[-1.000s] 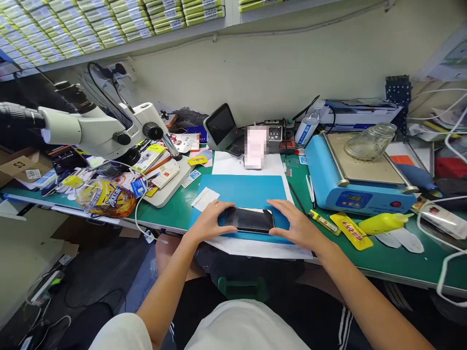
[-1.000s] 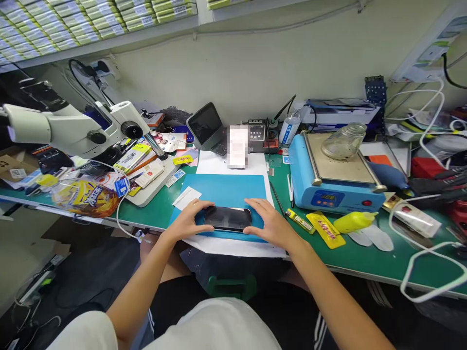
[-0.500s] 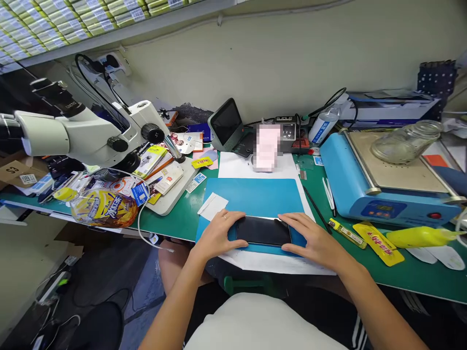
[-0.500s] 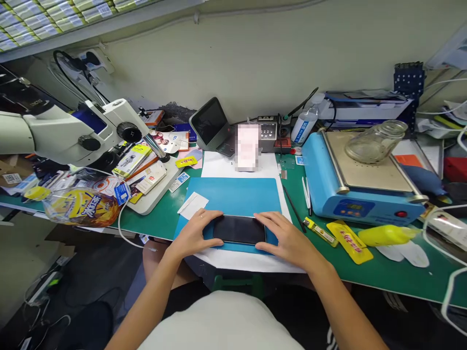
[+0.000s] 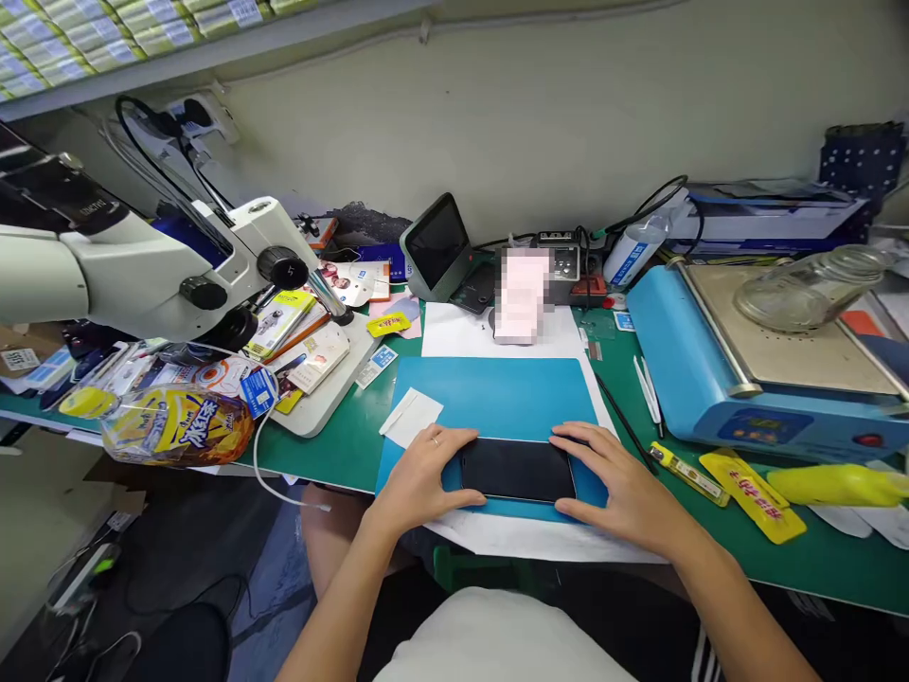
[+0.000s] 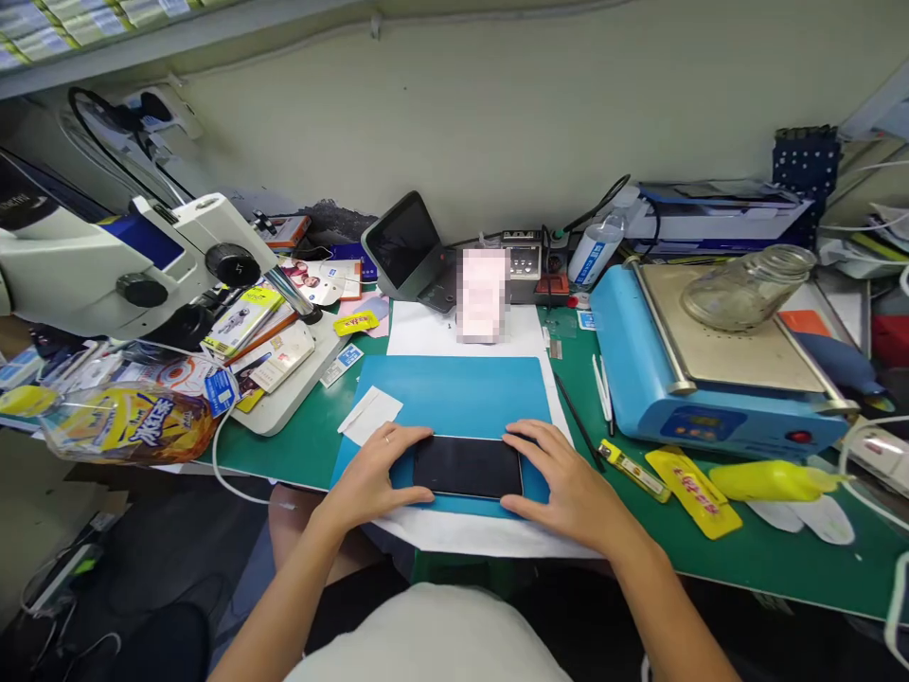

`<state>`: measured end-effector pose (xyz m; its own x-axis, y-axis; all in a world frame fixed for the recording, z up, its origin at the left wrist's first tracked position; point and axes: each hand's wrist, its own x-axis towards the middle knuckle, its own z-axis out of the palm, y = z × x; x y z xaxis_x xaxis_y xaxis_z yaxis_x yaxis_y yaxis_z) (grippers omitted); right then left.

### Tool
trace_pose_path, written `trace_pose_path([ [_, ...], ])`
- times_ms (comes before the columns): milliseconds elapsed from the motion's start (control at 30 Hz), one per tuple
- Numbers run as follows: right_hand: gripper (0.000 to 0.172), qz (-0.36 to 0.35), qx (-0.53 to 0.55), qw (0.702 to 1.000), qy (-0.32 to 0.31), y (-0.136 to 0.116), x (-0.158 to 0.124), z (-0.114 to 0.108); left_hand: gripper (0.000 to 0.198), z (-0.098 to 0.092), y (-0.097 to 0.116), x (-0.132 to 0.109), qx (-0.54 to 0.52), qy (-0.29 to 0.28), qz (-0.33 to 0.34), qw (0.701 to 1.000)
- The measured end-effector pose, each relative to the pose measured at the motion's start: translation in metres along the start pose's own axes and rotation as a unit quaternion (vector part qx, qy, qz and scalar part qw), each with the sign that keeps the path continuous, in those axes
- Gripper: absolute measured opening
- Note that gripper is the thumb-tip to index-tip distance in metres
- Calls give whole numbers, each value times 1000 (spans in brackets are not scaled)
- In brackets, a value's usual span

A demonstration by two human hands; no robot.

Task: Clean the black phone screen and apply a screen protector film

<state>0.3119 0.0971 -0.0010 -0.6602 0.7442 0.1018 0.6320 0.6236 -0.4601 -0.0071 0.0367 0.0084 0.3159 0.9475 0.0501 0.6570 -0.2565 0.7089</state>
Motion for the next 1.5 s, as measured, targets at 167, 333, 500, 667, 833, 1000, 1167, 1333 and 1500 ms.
trace_pose_path([
  [167, 63, -30, 5, 1000, 7, 2, 2, 2, 74, -2, -1, 1, 5, -4, 17, 1000],
  [333, 63, -39, 15, 999, 9, 3, 5, 3, 75, -5, -1, 2, 15, -8, 26, 1000],
  [500, 62, -37, 18, 999, 12, 3, 7, 3, 80, -3, -6, 1, 31, 4, 51, 998],
  [667, 63, -25, 20, 999, 11, 1, 7, 3, 80, -2, -8, 0, 56, 16, 40, 997],
  [833, 63, -15, 23, 1000, -3, -2, 6, 1, 71, -2, -6, -1, 61, 20, 28, 998],
  [1000, 63, -4, 30, 1000, -5, -4, 6, -1, 72, -2, -6, -1, 58, 20, 25, 998],
  [1167, 63, 0, 35, 999, 0, -6, 7, -1, 73, -3, -6, 0, 58, 15, 22, 998],
  [1333, 64, 3, 37, 999, -2, -7, 8, -1, 71, -1, -7, 0, 58, 13, 22, 998],
  [1500, 64, 4, 48, 999, -6, -8, 7, -2, 68, 0, -6, 0, 57, 14, 11, 998],
])
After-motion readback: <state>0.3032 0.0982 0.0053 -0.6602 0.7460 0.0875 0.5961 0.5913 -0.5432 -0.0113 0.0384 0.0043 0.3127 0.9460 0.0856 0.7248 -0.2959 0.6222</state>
